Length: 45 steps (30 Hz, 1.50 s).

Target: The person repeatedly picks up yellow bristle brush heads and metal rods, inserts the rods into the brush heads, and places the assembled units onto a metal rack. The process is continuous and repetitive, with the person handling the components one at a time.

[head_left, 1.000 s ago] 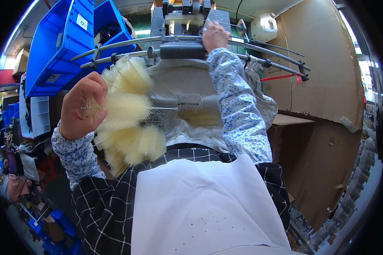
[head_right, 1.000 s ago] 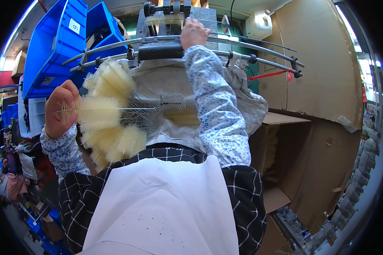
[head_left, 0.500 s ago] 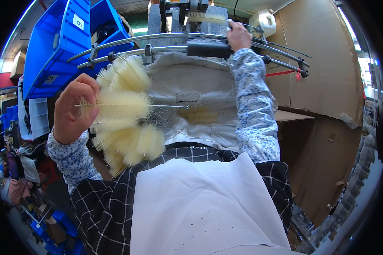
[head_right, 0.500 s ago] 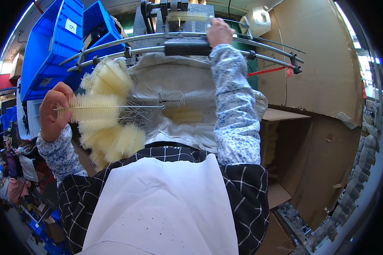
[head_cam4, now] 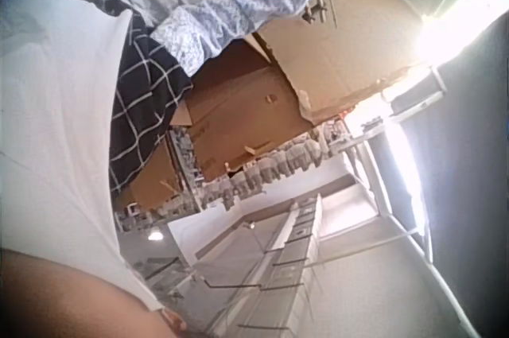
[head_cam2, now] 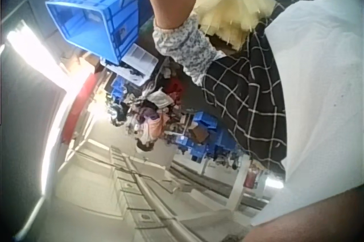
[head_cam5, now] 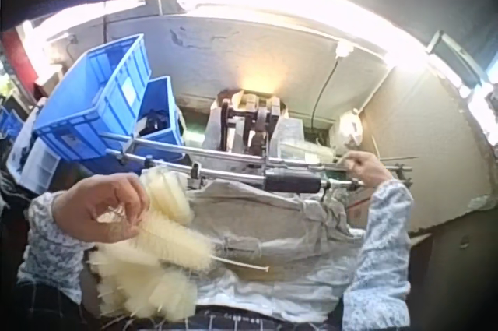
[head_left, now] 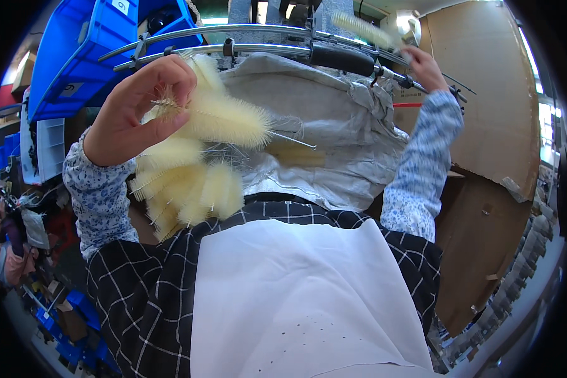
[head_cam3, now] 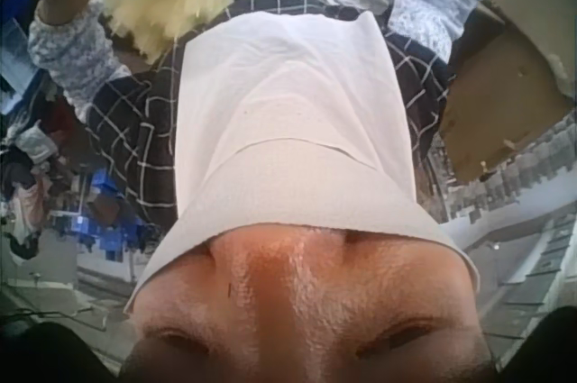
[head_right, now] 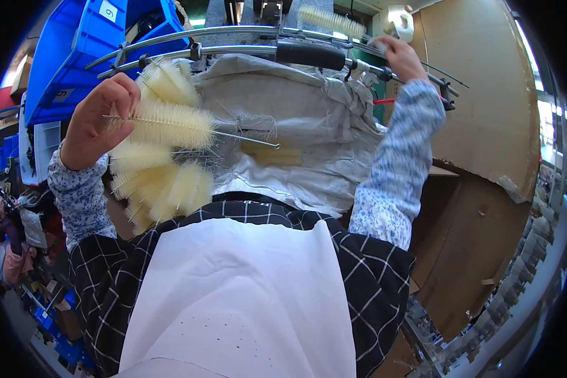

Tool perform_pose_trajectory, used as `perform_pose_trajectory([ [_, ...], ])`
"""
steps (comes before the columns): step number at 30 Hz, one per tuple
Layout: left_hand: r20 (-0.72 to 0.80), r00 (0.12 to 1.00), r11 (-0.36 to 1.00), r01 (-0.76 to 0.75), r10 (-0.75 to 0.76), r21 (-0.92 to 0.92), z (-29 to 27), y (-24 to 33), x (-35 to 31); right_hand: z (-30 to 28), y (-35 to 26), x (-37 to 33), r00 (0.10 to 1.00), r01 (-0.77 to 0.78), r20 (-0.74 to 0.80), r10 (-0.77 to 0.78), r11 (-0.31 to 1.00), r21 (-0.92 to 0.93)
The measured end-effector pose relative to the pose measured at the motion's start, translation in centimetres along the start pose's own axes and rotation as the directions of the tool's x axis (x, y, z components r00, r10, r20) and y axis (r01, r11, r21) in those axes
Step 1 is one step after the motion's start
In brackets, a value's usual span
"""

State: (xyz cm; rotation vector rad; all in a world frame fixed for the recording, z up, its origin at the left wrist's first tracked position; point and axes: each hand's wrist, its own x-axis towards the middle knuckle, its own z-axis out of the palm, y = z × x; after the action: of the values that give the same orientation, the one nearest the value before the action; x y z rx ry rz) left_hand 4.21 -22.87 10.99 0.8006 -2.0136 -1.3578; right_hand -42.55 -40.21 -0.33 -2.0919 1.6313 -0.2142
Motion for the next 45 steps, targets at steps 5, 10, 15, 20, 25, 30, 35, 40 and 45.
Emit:
perform_pose_trajectory([
  [5, -0.015, 1.000, 0.996, -0.019, 0.018, -0.082, 2.0, -0.2, 2.3, -0.3, -7.7, -8.0, 0.897, 0.137, 0.351, -0.267, 0.925, 0.353],
  [10, 0.069, 0.994, 0.962, -0.101, 0.086, 0.254, 4.8, -1.4, 4.2, 6.9, -19.6, -9.7, 0.741, 0.123, 0.317, -0.592, 0.584, 0.802],
  [15, -0.069, 0.989, 0.929, 0.147, -0.132, 0.339, 4.1, 0.3, 0.8, 10.8, -18.0, -6.6, 0.867, 0.328, 0.060, -0.495, 0.656, 0.680],
  [20, 0.129, 0.852, 0.634, 0.269, -0.508, 0.725, 4.1, 0.6, -2.5, 8.3, -10.9, 1.9, 0.874, 0.036, -0.450, -0.182, 0.949, -0.313],
  [25, 0.097, 0.847, 0.619, 0.298, -0.522, 0.727, 5.3, -1.6, -3.8, 9.2, -10.5, 4.9, 0.923, -0.063, -0.372, -0.104, 0.909, -0.412],
  [30, 0.128, 0.822, 0.625, 0.310, -0.555, 0.717, 5.5, -2.4, -3.7, 9.7, -10.1, 5.6, 0.900, -0.004, -0.400, -0.174, 0.913, -0.407],
  [35, 0.119, 0.840, 0.704, 0.358, -0.530, 0.613, 4.9, -2.8, -3.5, 9.6, -9.7, 5.8, 0.917, 0.046, -0.357, -0.179, 0.935, -0.351],
  [40, 0.045, 0.876, 0.813, 0.424, -0.479, 0.399, 3.1, 0.0, -2.6, 9.7, -9.4, 6.2, 0.926, 0.066, -0.330, -0.183, 0.939, -0.336],
  [45, -0.176, 0.967, 0.940, 0.227, -0.186, 0.256, 0.5, 2.1, -3.3, 10.0, -8.9, 8.5, 0.934, 0.027, -0.301, -0.191, 0.881, -0.473],
])
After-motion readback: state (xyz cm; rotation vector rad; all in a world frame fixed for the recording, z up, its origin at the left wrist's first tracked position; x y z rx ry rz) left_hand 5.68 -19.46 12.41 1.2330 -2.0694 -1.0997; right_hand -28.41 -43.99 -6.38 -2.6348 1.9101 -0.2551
